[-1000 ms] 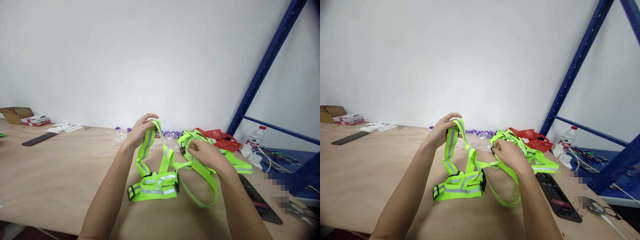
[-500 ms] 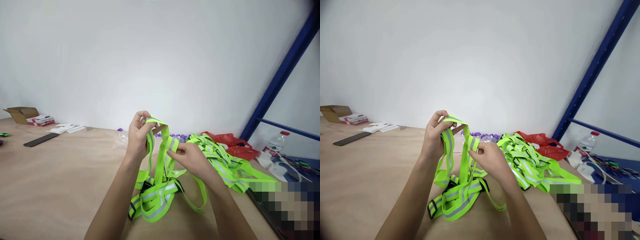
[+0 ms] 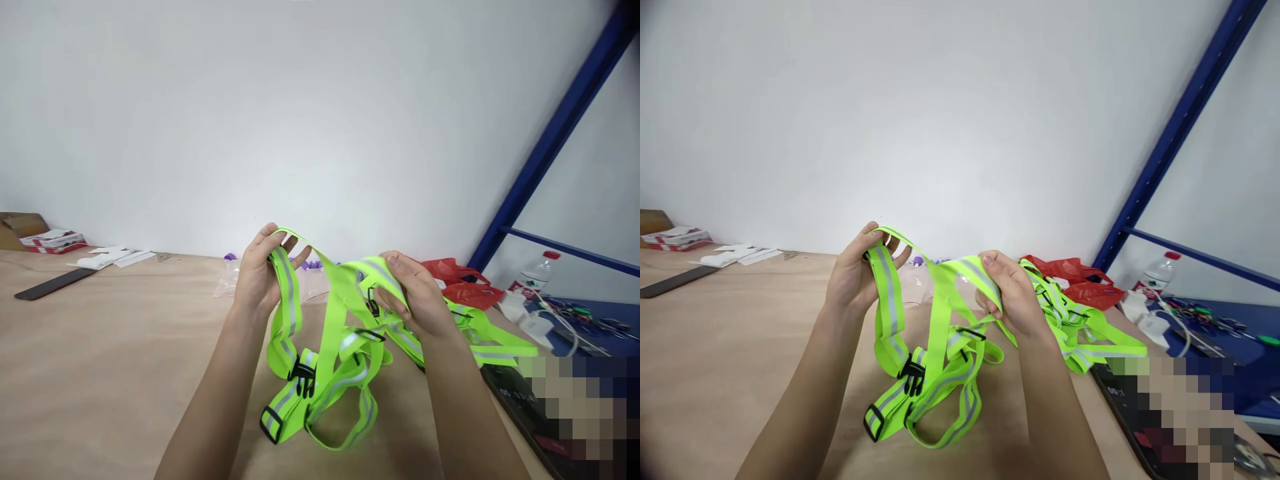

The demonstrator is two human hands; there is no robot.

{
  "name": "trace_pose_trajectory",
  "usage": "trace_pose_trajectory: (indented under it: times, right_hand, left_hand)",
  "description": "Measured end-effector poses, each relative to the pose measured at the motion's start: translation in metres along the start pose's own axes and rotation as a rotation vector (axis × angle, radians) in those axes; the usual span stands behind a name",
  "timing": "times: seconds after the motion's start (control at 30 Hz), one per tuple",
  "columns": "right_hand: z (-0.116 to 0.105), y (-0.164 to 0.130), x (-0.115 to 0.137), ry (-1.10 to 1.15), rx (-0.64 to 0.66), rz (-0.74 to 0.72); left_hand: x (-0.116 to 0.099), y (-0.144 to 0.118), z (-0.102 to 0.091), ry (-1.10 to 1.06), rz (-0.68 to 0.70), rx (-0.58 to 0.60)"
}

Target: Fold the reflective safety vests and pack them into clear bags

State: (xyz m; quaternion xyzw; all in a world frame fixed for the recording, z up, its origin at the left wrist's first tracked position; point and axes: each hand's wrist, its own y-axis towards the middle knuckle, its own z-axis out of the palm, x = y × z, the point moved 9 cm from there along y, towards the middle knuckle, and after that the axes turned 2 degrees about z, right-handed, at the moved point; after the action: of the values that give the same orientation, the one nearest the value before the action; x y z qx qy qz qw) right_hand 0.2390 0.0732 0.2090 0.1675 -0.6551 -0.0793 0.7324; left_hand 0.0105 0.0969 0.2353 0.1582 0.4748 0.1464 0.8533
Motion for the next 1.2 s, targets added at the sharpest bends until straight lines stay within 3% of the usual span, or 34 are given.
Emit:
trace_pose_trajectory:
  times: [0.23, 0.43, 0.6, 0.67, 0.77, 0.83, 0.97, 1.1, 1.2]
  right_hand:
    - [0.014, -0.023, -0.013, -0.149, 0.437, 0.211]
    - [-0.004, -0.025, -0.02, -0.268, 0.467, 0.32]
    - [-0.014, -0.031, -0.042, -0.334, 0.648, 0.414]
    - [-0.022, -0.026, -0.037, -0.261, 0.568, 0.348]
    - [-0.038, -0.015, -0.015, -0.094, 0.322, 0.153]
    - [-0.046, -0.011, 0.004, 0.034, 0.17, 0.002]
    - [-0.049, -0.008, 0.027, 0.223, 0.001, -0.182]
    - [-0.056, -0.01, 0.036, 0.294, -0.183, -0.272]
    - [-0.058, -0.012, 0.039, 0.302, -0.267, -0.313]
  left_hand:
    - [-0.013, 0.008, -0.029, -0.259, 0.044, -0.113]
    - [-0.029, 0.007, -0.054, -0.485, 0.142, -0.26]
    - [-0.035, 0.007, -0.061, -0.55, 0.206, -0.307]
    - [-0.038, 0.006, -0.063, -0.519, 0.219, -0.324]
    - [-0.04, 0.006, -0.062, -0.452, 0.193, -0.294]
    - [-0.041, 0.007, -0.056, -0.374, 0.143, -0.208]
    - [-0.037, 0.007, -0.047, -0.195, 0.049, -0.051]
    - [-0.044, 0.005, -0.036, -0.161, 0.107, 0.099]
    - [-0.046, -0.001, -0.022, 0.001, 0.15, 0.244]
